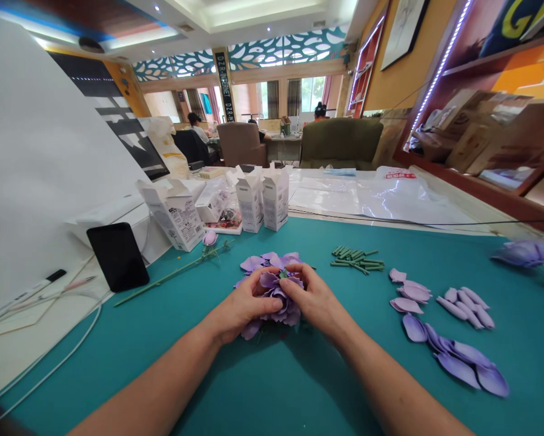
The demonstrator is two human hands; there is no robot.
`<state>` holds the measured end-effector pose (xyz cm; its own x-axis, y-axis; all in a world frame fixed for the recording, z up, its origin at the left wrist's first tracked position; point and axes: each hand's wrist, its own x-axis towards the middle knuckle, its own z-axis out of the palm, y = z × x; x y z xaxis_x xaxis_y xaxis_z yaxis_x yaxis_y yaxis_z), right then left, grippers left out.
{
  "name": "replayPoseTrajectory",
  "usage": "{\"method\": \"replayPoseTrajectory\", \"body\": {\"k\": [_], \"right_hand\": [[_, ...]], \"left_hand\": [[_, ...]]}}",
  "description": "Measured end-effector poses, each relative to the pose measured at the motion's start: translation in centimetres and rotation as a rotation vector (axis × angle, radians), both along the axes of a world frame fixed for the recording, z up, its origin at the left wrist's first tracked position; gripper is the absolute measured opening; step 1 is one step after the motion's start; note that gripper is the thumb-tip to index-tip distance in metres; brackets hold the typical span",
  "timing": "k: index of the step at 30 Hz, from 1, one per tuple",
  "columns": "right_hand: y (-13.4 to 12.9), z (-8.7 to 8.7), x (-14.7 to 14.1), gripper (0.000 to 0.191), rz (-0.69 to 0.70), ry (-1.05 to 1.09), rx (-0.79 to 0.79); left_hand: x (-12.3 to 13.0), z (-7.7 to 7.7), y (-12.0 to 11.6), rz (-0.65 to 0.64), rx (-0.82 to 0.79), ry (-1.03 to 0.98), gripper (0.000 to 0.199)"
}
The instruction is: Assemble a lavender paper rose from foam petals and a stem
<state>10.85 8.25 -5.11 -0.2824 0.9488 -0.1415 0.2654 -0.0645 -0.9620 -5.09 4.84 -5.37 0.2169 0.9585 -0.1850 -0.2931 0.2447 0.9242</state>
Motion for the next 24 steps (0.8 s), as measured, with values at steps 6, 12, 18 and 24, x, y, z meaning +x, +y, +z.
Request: {"method": "replayPoseTrajectory", "body": {"k": [6, 12, 18, 24], "right_hand": [[-0.1, 0.1, 0.0, 0.057, -0.042, 0.07, 0.009], [0.1, -0.6, 0.2, 0.05, 0.06, 0.106, -0.014], [0.1, -1.1, 0.1, 0.052, 0.141, 0.162, -0.035], [-0.3, -1.1, -0.3, 0.06, 0.136, 0.201, -0.046]], "left_hand": [[-0.3, -0.2, 0.5, 0.025, -0.061, -0.054, 0.063], [-0.6, -0.3, 1.1, 0.102, -0.099, -0.175, 0.047], [-0.6, -0.6, 1.2, 0.149, -0.127, -0.234, 0.032], [-0.6, -0.3, 1.0, 0.138, -0.097, -0.265, 0.04]]}}
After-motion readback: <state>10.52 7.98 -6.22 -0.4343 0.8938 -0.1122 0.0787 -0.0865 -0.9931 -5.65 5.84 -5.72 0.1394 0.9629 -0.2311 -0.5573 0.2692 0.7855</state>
